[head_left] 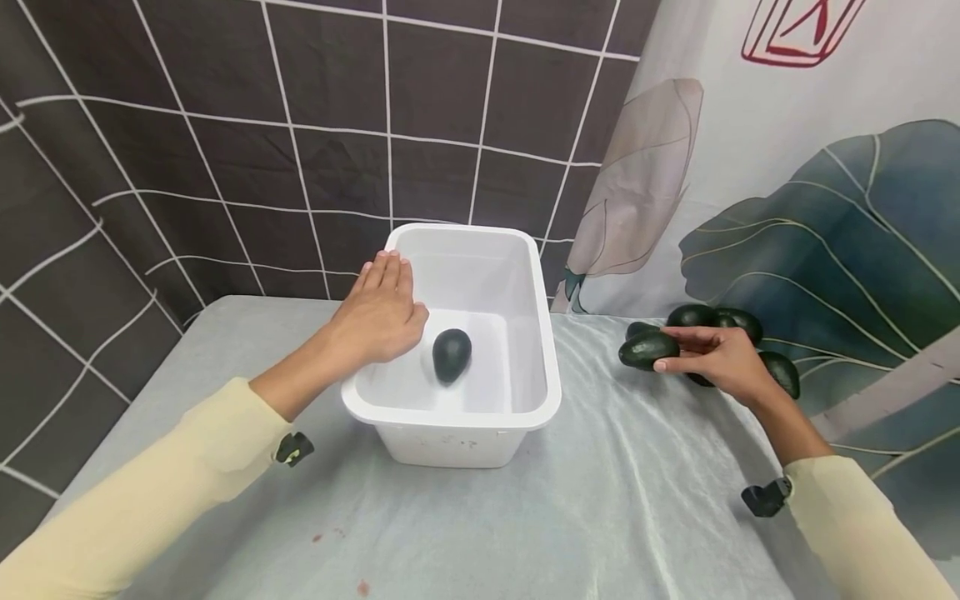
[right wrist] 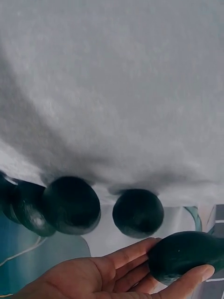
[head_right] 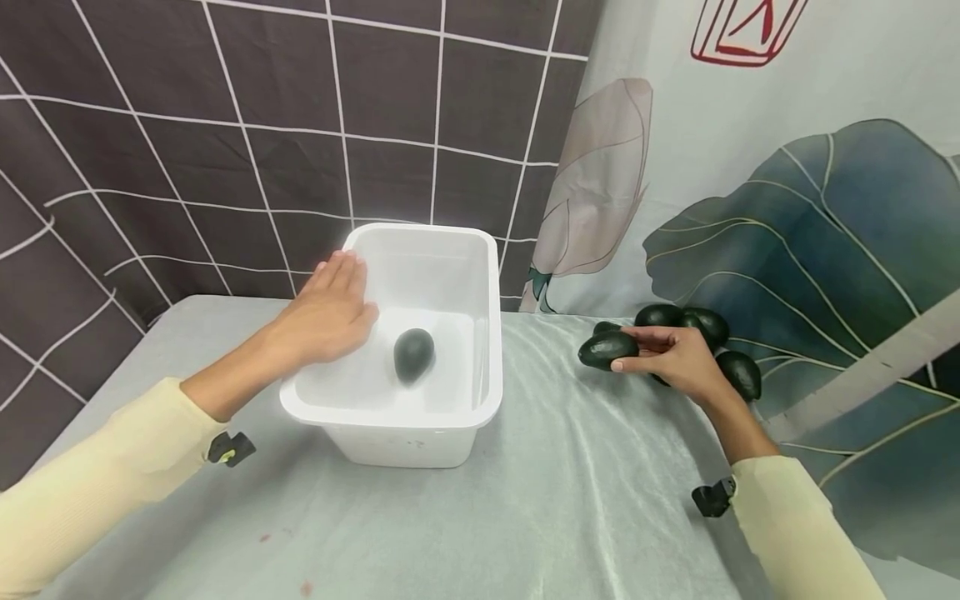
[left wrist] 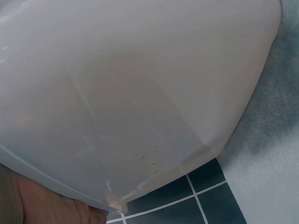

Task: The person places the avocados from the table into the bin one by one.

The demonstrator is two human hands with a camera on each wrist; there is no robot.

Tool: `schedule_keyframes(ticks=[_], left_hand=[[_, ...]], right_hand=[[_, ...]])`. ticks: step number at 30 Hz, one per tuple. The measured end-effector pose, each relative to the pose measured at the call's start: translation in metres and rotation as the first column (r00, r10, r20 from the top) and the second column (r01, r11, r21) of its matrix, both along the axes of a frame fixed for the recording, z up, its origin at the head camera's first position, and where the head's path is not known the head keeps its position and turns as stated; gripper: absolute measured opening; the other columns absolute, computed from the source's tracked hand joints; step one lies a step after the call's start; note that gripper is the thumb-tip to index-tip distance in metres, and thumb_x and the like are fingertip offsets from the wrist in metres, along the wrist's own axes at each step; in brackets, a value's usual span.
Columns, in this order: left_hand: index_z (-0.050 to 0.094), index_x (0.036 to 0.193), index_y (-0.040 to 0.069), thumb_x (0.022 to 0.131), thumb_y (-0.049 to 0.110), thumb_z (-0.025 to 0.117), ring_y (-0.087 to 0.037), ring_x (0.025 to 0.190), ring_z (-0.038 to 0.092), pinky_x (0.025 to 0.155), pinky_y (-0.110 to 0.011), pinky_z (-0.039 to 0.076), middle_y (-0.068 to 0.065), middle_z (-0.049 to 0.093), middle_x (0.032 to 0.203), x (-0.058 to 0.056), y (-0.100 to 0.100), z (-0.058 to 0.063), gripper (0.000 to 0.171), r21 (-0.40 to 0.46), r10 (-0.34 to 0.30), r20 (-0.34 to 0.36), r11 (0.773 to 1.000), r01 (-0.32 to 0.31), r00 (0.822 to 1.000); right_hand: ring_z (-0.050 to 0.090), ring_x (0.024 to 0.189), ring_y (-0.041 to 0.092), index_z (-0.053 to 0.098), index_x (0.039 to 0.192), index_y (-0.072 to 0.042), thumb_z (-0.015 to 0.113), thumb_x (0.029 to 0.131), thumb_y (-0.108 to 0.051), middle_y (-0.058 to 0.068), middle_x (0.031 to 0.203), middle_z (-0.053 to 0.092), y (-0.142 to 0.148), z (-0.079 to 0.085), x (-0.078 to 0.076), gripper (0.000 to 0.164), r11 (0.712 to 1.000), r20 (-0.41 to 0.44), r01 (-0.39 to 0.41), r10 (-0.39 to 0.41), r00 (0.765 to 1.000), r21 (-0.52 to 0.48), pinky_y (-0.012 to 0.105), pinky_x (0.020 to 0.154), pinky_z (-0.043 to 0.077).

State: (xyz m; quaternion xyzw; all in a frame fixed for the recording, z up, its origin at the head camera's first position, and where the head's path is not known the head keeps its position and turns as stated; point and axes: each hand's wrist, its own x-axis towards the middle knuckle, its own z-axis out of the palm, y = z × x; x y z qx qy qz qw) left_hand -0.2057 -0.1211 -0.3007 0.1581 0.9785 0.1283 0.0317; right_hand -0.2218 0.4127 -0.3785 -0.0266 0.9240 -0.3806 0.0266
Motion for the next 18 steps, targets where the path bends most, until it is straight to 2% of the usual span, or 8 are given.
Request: schedule_keyframes(ticks=[9,18], left_hand=[[0.009,0.175,-0.014,0.116,0.037,0.024,-0.048,0.177,-0.006,0.146,-0.06,-0.001,-0.034,-0.001,0.187,0.001,-0.001,0.0,0.079,0.005,0.007,0.005,1.0,-0.007,1.0],[0.009,0.175,-0.014,0.117,0.038,0.025,-0.049,0.178,-0.003,0.146,-0.06,0.0,-0.034,0.0,0.187,0.0,0.001,-0.001,0.079,0.014,0.01,-0.001,1.0,-0.01,1.0]], right_hand=[[0.075,0.098,-0.013,0.069,0.152,-0.001,0.097,0.092,-0.031,-0.042,0.109,0.071,-0.012,0.018,-0.006,0.072,0.997,-0.034,-0.023,0.02,0.999,-0.072,0.011,0.084,0.062],[0.075,0.097,-0.013,0.073,0.149,-0.006,0.098,0.09,-0.04,-0.039,0.106,0.071,-0.025,0.028,-0.013,0.073,0.999,-0.039,-0.008,0.006,0.999,-0.046,0.008,0.084,0.06]])
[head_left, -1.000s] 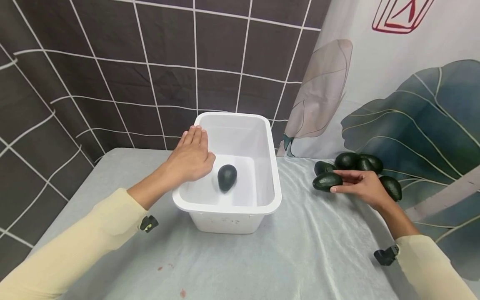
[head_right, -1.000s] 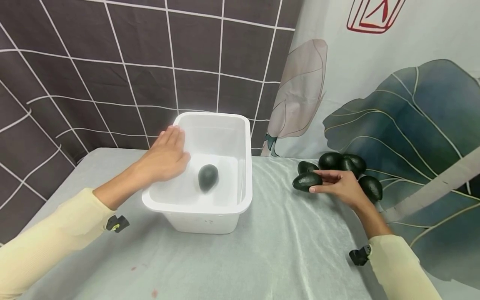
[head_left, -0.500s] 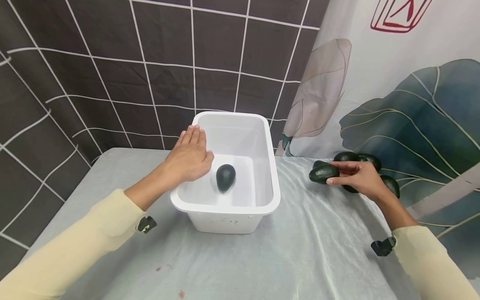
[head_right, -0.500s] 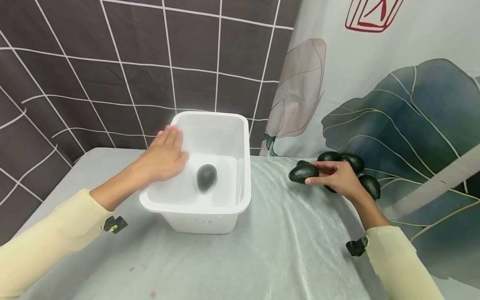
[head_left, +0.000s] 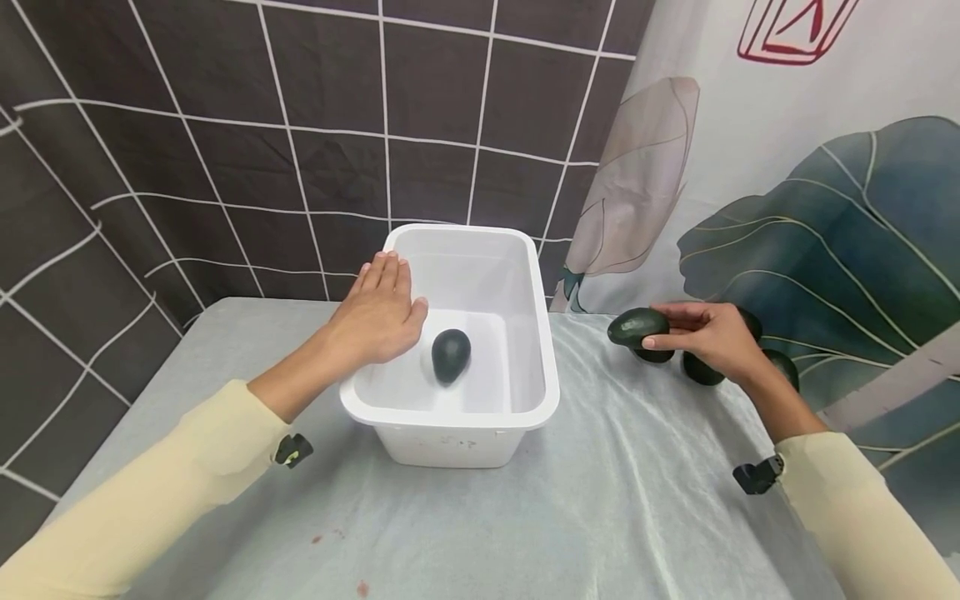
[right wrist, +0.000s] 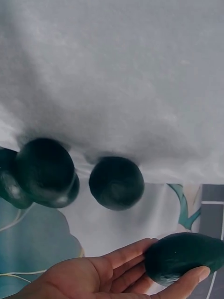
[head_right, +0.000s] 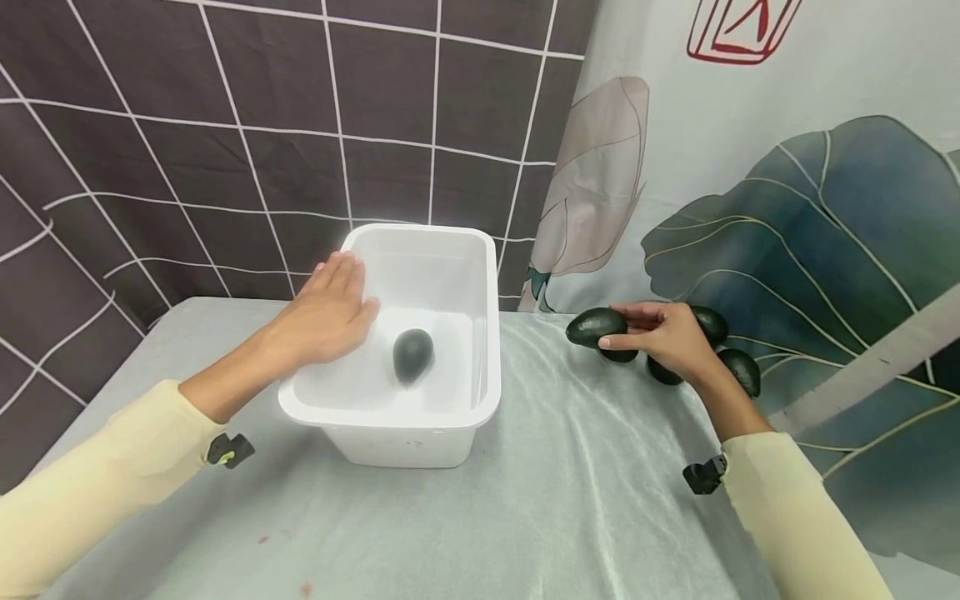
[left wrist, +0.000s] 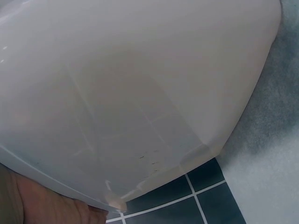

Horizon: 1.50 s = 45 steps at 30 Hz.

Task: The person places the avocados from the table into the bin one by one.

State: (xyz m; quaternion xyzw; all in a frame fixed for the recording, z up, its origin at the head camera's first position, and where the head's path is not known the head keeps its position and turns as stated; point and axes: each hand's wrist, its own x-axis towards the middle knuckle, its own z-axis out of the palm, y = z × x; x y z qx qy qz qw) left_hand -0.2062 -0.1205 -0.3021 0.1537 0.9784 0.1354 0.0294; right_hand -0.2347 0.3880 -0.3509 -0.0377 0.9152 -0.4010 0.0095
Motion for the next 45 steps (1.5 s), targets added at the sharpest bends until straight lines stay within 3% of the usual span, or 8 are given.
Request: schedule_keyframes(ticks=[6,10,15,25,32,39,45], left_hand=[[0.009,0.175,-0.014,0.117,0.038,0.025,-0.048,0.178,-0.005,0.146,-0.059,-0.001,-0.034,-0.001,0.187,0.0,0.001,0.0,0.08,0.006,0.002,0.007,1.0,-0.002,1.0],[0.008,0.175,-0.014,0.117,0.038,0.025,-0.048,0.178,-0.006,0.146,-0.059,-0.002,-0.033,-0.001,0.187,-0.001,0.001,0.0,0.08,0.007,0.0,0.009,1.0,0.0,1.0],[0.008,0.175,-0.014,0.117,0.038,0.025,-0.048,0.178,-0.006,0.146,-0.06,-0.002,-0.034,-0.001,0.186,-0.001,0.001,-0.001,0.079,0.006,-0.003,0.005,1.0,0.003,1.0],[0.009,0.175,-0.015,0.117,0.038,0.024,-0.048,0.178,-0.005,0.146,-0.06,-0.001,-0.034,0.0,0.186,-0.001,0.001,-0.001,0.079,0.003,-0.003,0.004,1.0,0.003,1.0],[0.009,0.174,-0.015,0.117,0.038,0.024,-0.048,0.178,-0.005,0.146,-0.06,-0.001,-0.034,0.0,0.186,0.0,0.001,-0.001,0.079,-0.001,0.0,0.001,1.0,0.0,1.0],[0.009,0.175,-0.015,0.117,0.038,0.024,-0.049,0.178,-0.004,0.146,-0.06,-0.001,-0.034,0.0,0.187,0.0,0.001,0.0,0.079,-0.002,0.002,0.001,1.0,-0.002,1.0],[0.008,0.175,-0.014,0.117,0.038,0.024,-0.048,0.178,-0.005,0.146,-0.06,-0.001,-0.034,-0.001,0.187,0.001,0.001,0.0,0.079,0.002,0.003,0.007,1.0,-0.003,1.0]], right_hand=[[0.076,0.098,-0.011,0.073,0.149,-0.008,0.098,0.09,-0.041,-0.034,0.11,0.074,-0.011,0.007,-0.002,0.073,1.0,-0.003,-0.004,0.004,1.0,0.003,0.01,0.084,0.06],[0.076,0.099,-0.01,0.073,0.15,-0.008,0.099,0.089,-0.042,-0.013,0.126,0.082,-0.017,0.012,-0.005,0.075,1.0,-0.01,0.001,-0.001,1.0,0.01,0.013,0.084,0.062],[0.076,0.099,-0.011,0.074,0.149,-0.01,0.1,0.088,-0.043,0.01,0.14,0.082,-0.027,0.019,-0.01,0.074,1.0,-0.028,0.002,-0.002,1.0,0.018,0.014,0.084,0.062],[0.077,0.097,-0.009,0.076,0.147,-0.011,0.1,0.087,-0.043,0.006,0.132,0.085,-0.047,0.032,-0.017,0.072,1.0,-0.071,-0.012,0.012,0.997,0.005,0.014,0.083,0.062],[0.079,0.1,-0.008,0.08,0.142,-0.014,0.102,0.086,-0.039,-0.009,0.124,0.086,-0.061,0.04,-0.021,0.065,0.999,-0.092,-0.023,0.018,0.996,-0.048,0.015,0.085,0.063],[0.077,0.098,-0.01,0.079,0.144,-0.013,0.101,0.087,-0.04,0.006,0.133,0.085,-0.069,0.047,-0.025,0.067,0.999,-0.108,-0.023,0.019,0.994,-0.038,0.013,0.084,0.062],[0.079,0.096,-0.009,0.08,0.142,-0.012,0.101,0.087,-0.035,-0.012,0.112,0.088,-0.075,0.052,-0.029,0.063,0.997,-0.144,-0.042,0.032,0.989,-0.066,0.013,0.084,0.061]])
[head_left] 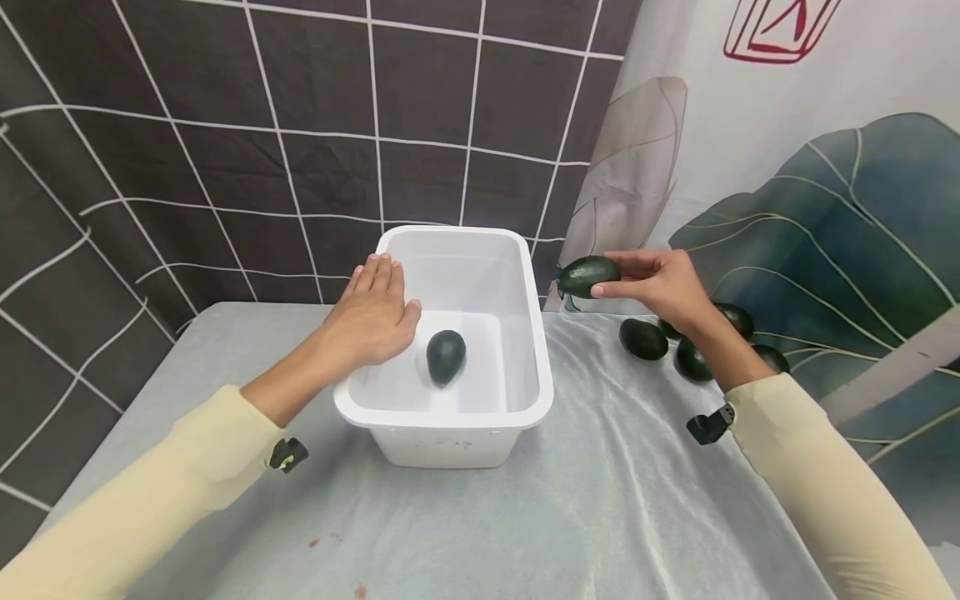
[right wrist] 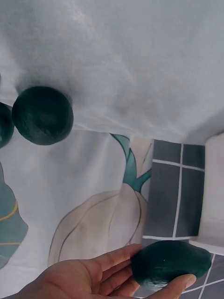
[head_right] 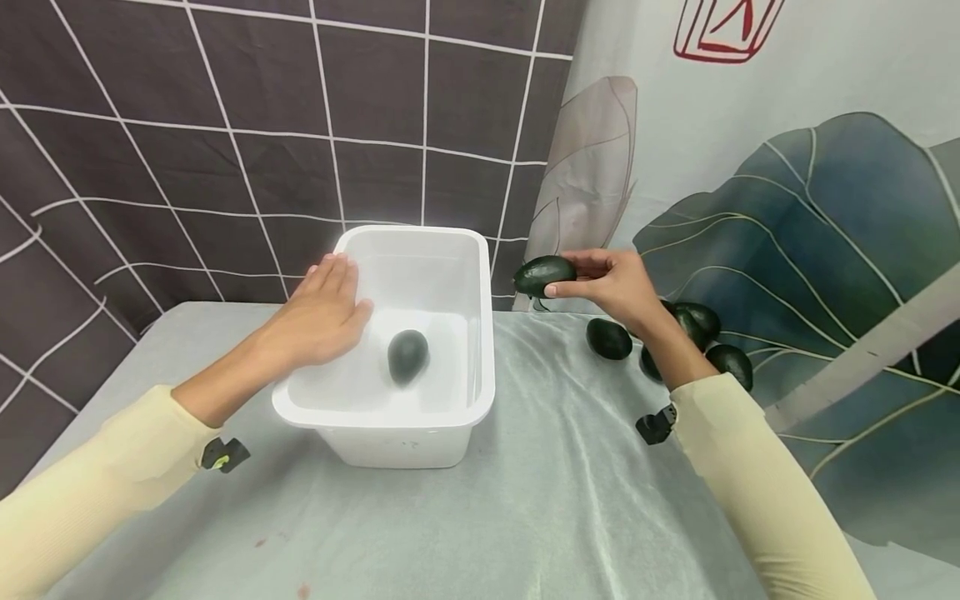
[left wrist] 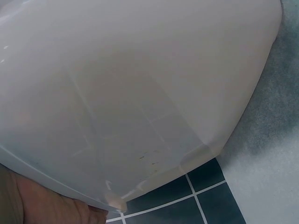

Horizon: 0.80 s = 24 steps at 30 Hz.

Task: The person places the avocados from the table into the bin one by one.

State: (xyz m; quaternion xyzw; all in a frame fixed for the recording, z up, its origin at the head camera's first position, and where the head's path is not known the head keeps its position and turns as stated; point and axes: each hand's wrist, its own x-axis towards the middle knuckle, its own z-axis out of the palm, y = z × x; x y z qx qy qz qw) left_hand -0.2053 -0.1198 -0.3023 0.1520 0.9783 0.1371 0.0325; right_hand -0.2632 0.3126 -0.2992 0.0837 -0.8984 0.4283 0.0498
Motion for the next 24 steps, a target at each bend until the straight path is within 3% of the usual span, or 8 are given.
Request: schedule_keyframes(ticks=[5,24], left_hand=[[0.008,0.175,-0.014,0.117,0.038,0.024,-0.048,0.177,-0.005,0.146,-0.06,-0.002,-0.034,-0.001,0.187,0.0,0.0,-0.001,0.079,0.002,-0.004,0.0,1.0,0.004,1.0],[0.008,0.175,-0.014,0.116,0.038,0.023,-0.048,0.177,-0.005,0.146,-0.06,-0.002,-0.034,-0.001,0.186,0.0,-0.001,0.0,0.08,0.005,-0.006,0.002,1.0,0.006,1.0]], right_hand=[[0.079,0.096,-0.008,0.08,0.142,-0.012,0.101,0.087,-0.036,-0.02,0.107,0.086,-0.004,0.003,-0.001,0.064,1.0,-0.011,0.008,-0.008,1.0,-0.01,0.014,0.084,0.06],[0.081,0.095,-0.002,0.082,0.138,-0.011,0.104,0.083,-0.034,-0.023,0.101,0.084,-0.026,0.019,-0.011,0.063,0.996,-0.054,0.012,-0.017,0.998,-0.092,0.015,0.083,0.061]])
